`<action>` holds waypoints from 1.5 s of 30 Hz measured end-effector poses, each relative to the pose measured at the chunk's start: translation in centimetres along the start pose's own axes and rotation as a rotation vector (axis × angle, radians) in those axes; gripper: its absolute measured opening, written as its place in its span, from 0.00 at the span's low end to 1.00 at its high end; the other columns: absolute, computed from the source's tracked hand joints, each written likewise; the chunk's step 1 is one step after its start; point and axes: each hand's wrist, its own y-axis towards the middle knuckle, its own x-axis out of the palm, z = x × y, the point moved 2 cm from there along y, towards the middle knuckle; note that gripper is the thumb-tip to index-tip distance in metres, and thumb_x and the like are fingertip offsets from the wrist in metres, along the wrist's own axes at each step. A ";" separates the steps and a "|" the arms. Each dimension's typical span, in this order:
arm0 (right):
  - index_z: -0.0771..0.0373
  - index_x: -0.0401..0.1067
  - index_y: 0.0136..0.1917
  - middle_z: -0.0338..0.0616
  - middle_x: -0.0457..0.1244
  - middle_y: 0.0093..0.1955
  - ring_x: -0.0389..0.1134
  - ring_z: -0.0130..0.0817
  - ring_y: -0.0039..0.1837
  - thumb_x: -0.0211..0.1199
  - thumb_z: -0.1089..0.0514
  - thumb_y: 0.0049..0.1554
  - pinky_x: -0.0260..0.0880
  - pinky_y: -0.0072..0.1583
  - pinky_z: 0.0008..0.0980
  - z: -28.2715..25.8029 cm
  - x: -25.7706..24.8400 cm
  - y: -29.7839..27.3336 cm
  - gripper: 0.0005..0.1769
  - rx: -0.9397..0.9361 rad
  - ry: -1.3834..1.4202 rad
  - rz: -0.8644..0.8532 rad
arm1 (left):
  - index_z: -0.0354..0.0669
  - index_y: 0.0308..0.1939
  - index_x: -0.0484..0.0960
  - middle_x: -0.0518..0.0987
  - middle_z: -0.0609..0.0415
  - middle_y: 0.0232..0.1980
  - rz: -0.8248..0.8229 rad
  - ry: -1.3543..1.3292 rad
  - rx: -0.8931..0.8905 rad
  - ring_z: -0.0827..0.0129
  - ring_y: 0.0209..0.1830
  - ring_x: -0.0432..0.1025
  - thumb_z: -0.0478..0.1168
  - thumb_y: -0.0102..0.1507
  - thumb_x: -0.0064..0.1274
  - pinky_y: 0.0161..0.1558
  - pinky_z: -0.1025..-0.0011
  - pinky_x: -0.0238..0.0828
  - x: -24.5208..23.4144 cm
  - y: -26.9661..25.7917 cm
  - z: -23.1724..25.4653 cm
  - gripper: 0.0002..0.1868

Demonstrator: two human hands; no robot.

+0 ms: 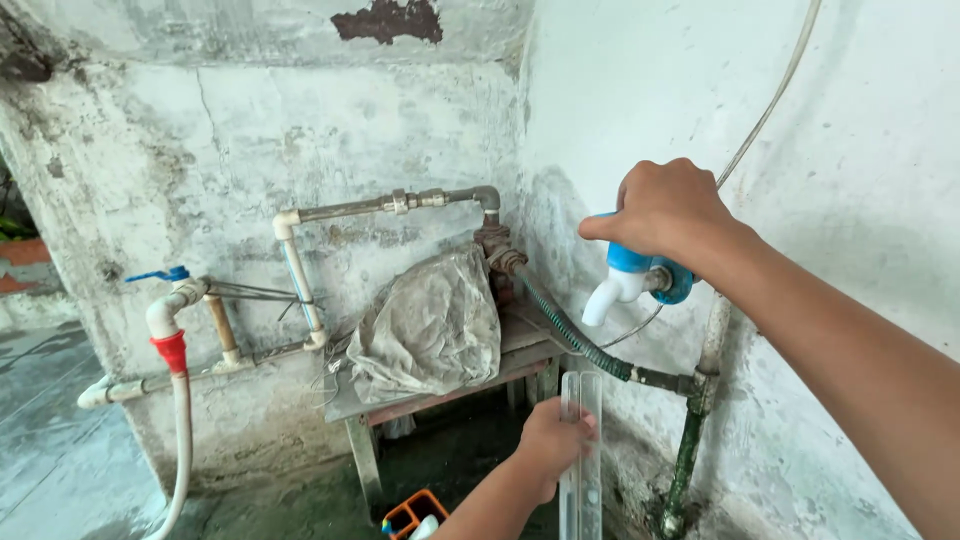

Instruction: Cleaning a plastic toothbrush holder and associated brushes using water from an outdoor tap and scrub brushes.

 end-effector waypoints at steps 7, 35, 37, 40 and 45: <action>0.54 0.79 0.62 0.50 0.73 0.57 0.75 0.41 0.58 0.73 0.48 0.48 0.74 0.59 0.37 3.8 0.3 -0.5 0.28 -0.212 0.647 -0.212 | 0.43 0.43 0.82 0.85 0.54 0.41 -0.114 -0.041 -0.099 0.70 0.36 0.76 0.32 0.64 0.55 0.35 0.69 0.74 -0.4 0.8 -2.4 0.05; 0.75 0.76 0.53 0.54 0.72 0.46 0.76 0.36 0.45 0.59 0.68 0.58 0.78 0.50 0.28 0.8 33.7 -14.0 0.12 0.569 1.479 -1.038 | 0.41 0.46 0.83 0.84 0.55 0.45 -0.108 0.072 -0.238 0.68 0.45 0.77 0.33 0.61 0.57 0.46 0.65 0.74 0.0 -1.6 -15.1 0.09; 0.77 0.75 0.53 0.58 0.72 0.48 0.78 0.40 0.47 0.60 0.74 0.56 0.76 0.53 0.31 1.2 33.4 -14.2 0.11 0.498 1.394 -1.066 | 0.43 0.47 0.81 0.82 0.54 0.45 -0.081 0.081 -0.296 0.67 0.46 0.76 0.34 0.62 0.59 0.48 0.60 0.75 0.3 -3.0 -13.4 0.10; 0.75 0.77 0.53 0.57 0.73 0.48 0.78 0.36 0.46 0.64 0.70 0.56 0.76 0.52 0.31 0.3 31.3 -15.0 0.10 0.364 1.224 -0.926 | 0.51 0.53 0.69 0.79 0.55 0.52 -0.009 0.034 -0.459 0.68 0.50 0.74 0.39 0.67 0.64 0.54 0.60 0.69 0.5 -3.6 -12.1 0.18; 0.61 0.81 0.53 0.45 0.75 0.46 0.75 0.31 0.41 0.64 0.60 0.57 0.76 0.47 0.32 0.6 31.8 -17.0 0.12 0.051 0.871 -0.541 | 0.42 0.47 0.82 0.82 0.52 0.45 -0.129 -0.028 -0.305 0.67 0.43 0.76 0.44 0.68 0.52 0.46 0.63 0.75 0.3 -0.9 -15.7 0.10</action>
